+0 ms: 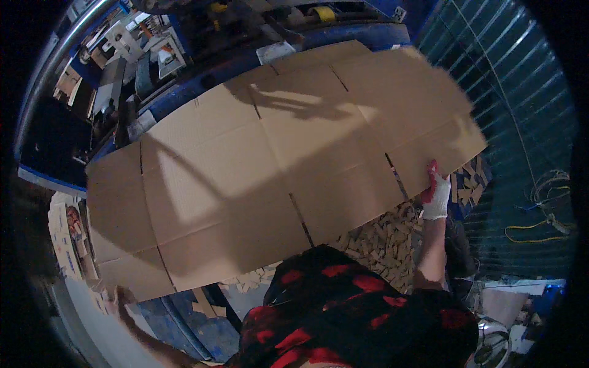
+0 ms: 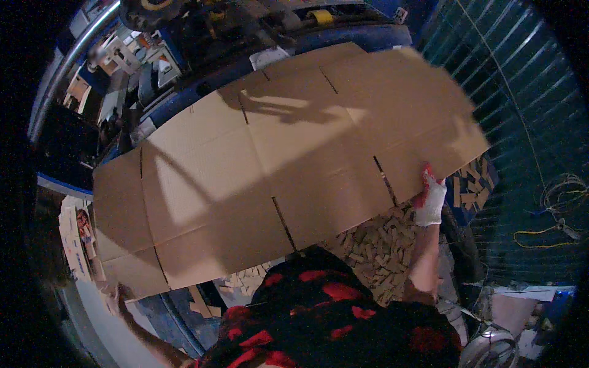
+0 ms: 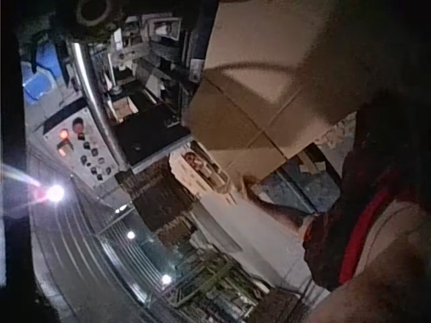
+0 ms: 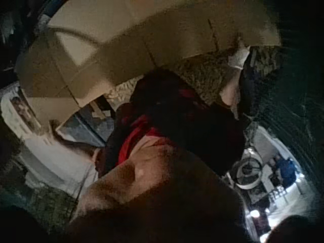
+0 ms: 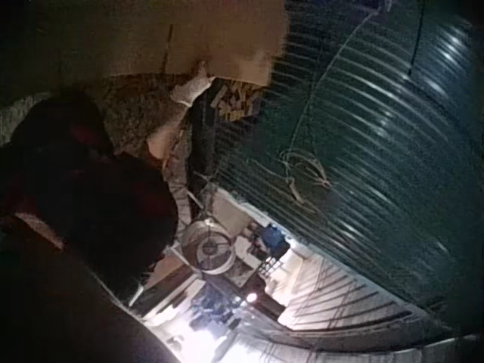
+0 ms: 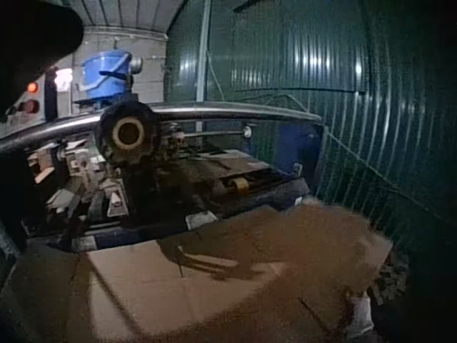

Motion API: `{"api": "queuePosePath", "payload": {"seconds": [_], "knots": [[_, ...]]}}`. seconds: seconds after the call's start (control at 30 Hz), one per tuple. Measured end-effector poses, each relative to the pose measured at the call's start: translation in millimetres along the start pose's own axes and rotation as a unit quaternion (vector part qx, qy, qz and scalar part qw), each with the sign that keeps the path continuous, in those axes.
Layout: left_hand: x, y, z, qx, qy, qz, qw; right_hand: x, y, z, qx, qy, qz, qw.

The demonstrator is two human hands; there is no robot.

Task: The person repeatedly folds flat cardboard boxes labeled 'JAVEL' on a conveyor belt, aligning flaps and creasing edges by hand. The person handles each box one at a time, folding and placing it back on the belt.

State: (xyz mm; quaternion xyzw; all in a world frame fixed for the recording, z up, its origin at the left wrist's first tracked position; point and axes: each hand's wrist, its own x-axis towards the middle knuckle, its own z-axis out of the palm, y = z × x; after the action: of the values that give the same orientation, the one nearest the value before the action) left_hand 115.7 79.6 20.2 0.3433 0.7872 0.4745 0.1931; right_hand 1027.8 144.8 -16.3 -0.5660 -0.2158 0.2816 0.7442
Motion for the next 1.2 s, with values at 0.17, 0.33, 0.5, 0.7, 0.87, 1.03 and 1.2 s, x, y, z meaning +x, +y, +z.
{"api": "queuePosePath", "payload": {"seconds": [0.17, 0.33, 0.5, 0.7, 0.87, 1.03, 1.2], "knots": [[-88, 89, 31, -0.171, 0.077, 0.129, 0.974, -43, -39, 48, -0.242, -0.085, -0.099, 0.961], [-148, 82, 152, 0.112, -0.169, 0.114, 0.973, -68, -10, 118, -0.502, -0.363, -0.509, 0.598], [-191, 147, 251, 0.43, -0.224, 0.504, 0.715, -47, 17, 128, -0.474, -0.355, -0.571, 0.569], [-196, 154, 249, 0.407, -0.229, 0.46, 0.755, -42, 10, 140, -0.457, -0.37, -0.634, 0.502], [-198, 163, 243, 0.378, -0.248, 0.407, 0.794, -39, 18, 136, -0.46, -0.39, -0.603, 0.522], [-195, 145, 244, 0.39, -0.217, 0.388, 0.806, -45, -6, 157, -0.497, -0.399, -0.602, 0.48], [-182, 142, 251, 0.34, -0.144, 0.381, 0.848, -50, -19, 180, -0.522, -0.397, -0.562, 0.504]]}}
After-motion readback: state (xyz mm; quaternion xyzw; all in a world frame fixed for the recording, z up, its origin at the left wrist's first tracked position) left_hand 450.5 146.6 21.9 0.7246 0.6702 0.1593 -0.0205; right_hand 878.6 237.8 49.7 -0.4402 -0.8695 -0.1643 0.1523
